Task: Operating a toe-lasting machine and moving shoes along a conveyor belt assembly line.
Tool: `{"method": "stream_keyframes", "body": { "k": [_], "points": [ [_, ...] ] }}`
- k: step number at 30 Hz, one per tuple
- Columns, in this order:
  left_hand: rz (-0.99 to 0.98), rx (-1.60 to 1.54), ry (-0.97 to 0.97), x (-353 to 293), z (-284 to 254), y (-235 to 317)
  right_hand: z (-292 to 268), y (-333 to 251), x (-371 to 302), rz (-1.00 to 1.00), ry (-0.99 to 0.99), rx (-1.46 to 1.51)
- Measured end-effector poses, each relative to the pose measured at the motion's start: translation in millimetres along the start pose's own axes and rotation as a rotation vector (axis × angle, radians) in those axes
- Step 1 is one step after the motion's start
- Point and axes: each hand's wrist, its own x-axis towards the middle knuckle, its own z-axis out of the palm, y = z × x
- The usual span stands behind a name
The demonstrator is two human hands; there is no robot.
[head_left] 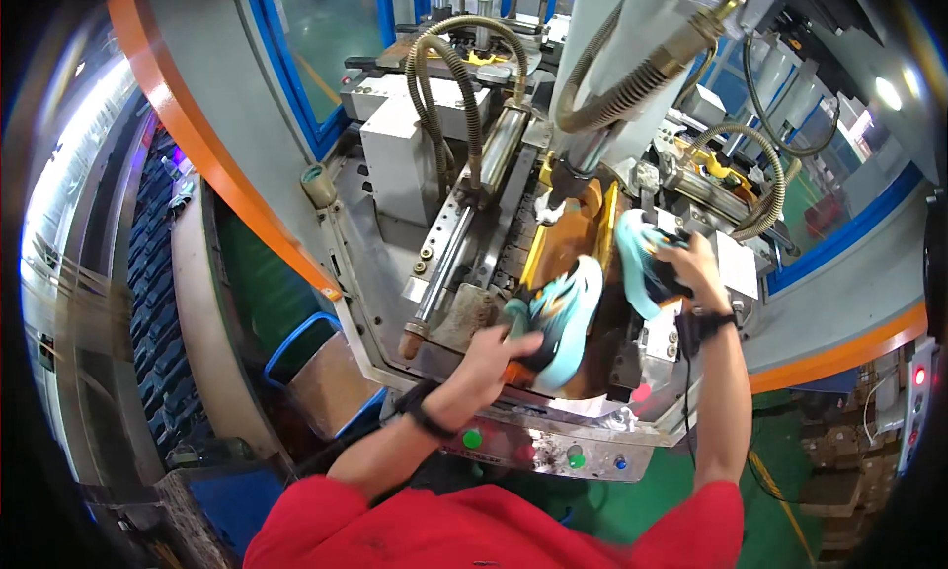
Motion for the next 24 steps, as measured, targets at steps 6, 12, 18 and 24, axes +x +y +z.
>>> {"method": "stream_keyframes", "body": {
  "k": [6, 12, 18, 24],
  "points": [
    [0.078, 0.109, 0.259, -172.9, -54.0, 20.8, 162.4, -49.8, 45.0, -0.064, -0.022, -0.309],
    [0.5, 0.01, 0.601, -253.9, -82.2, -5.5, 219.6, -25.6, 42.6, -0.039, 0.195, -0.289],
    [0.578, -0.234, 0.938, -313.5, -88.6, -74.7, 183.0, -96.5, -153.2, -0.751, 0.098, 0.202],
    [0.399, -0.429, 0.912, -310.3, -64.1, -119.6, 273.3, 3.5, -290.4, -0.838, -0.4, 0.182]
  ]
}}
